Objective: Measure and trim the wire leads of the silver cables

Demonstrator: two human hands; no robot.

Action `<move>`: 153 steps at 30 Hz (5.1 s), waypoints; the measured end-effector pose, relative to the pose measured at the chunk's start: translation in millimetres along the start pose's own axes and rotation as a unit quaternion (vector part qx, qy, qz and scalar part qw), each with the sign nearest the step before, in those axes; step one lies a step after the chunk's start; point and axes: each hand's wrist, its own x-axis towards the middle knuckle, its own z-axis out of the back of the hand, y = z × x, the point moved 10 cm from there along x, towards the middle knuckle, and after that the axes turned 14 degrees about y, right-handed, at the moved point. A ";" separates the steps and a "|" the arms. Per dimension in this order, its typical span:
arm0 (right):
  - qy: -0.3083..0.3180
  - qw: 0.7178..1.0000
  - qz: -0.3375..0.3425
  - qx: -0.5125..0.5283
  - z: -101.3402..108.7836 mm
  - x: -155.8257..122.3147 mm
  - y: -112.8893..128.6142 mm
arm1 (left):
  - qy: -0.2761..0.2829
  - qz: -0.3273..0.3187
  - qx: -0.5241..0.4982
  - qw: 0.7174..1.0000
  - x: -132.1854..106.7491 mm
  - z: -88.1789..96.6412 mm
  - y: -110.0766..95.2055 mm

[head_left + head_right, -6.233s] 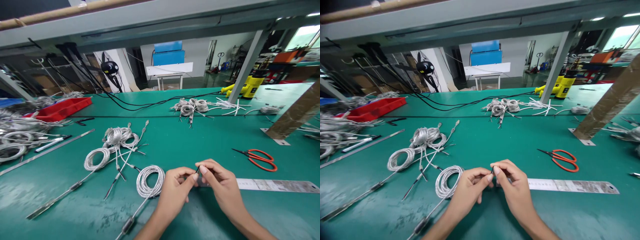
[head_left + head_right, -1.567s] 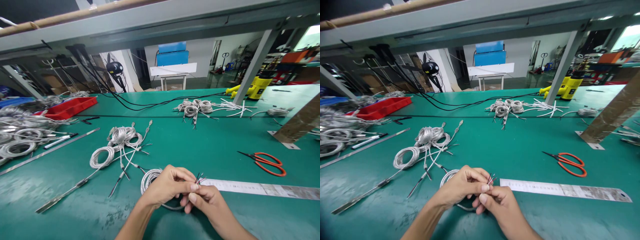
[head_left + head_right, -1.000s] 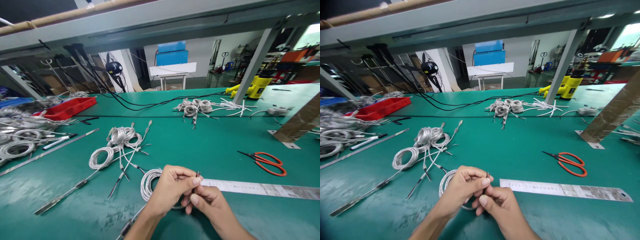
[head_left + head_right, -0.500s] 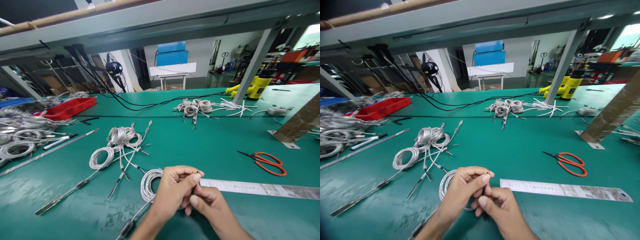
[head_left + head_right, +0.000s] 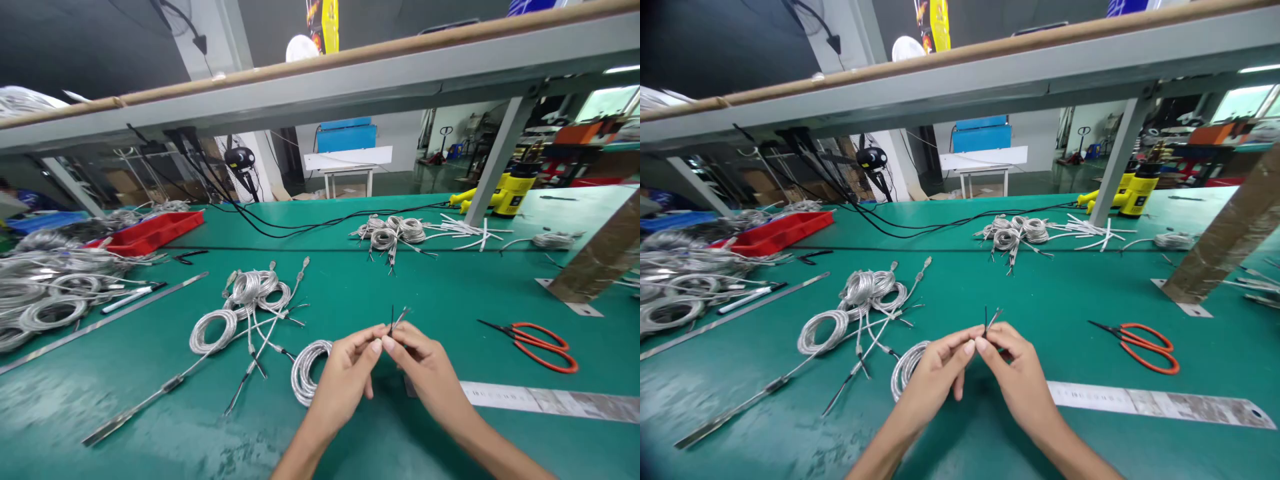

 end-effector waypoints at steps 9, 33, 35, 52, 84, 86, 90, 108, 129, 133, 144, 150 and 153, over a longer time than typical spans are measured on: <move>-0.016 0.999 0.045 -0.021 6.2 23.7 14.1 | -0.065 0.000 -0.069 0.995 -0.4 2.7 15.8; 0.004 0.983 0.018 0.182 -11.0 10.6 -5.1 | -0.154 -0.072 -0.119 0.978 -12.1 22.4 0.4; 0.041 0.977 0.026 0.206 -24.2 8.1 -10.1 | -0.149 -0.080 -0.115 0.979 -12.2 24.4 -2.9; 0.083 0.965 0.019 0.248 -42.7 2.4 -6.6 | -0.117 -0.076 -0.113 0.984 -16.2 18.0 -12.2; 0.116 0.974 0.015 0.192 -47.3 -3.2 -0.2 | -0.137 -0.091 -0.151 0.975 -25.8 20.5 -20.3; 0.119 0.973 0.015 0.196 -48.8 -4.4 0.9 | -0.134 -0.093 -0.154 0.974 -25.3 20.4 -21.5; 0.124 0.972 0.019 0.201 -51.0 -6.7 1.3 | -0.132 -0.093 -0.157 0.974 -26.3 19.5 -23.2; 0.127 0.972 0.020 0.196 -57.8 -9.3 -0.6 | -0.129 -0.112 -0.184 0.968 -30.0 16.6 -30.7; 0.126 0.973 0.022 0.192 -56.9 -9.4 3.3 | -0.144 -0.111 -0.133 0.974 -30.8 18.9 -31.4; 0.135 0.969 0.020 0.205 -60.1 -10.2 1.7 | -0.154 -0.106 -0.124 0.975 -32.1 18.5 -30.9; 0.153 0.988 0.018 0.004 -29.8 -4.0 19.0 | -0.129 -0.122 -0.143 0.974 -30.3 7.4 -31.7; 0.087 0.973 -0.046 -0.207 46.6 -15.9 4.3 | -0.132 -0.114 -0.086 0.981 -32.1 0.3 -36.5; -0.026 0.917 -0.093 -0.387 118.3 -38.6 -22.1 | -0.125 -0.109 -0.074 0.983 -30.8 -6.0 -34.7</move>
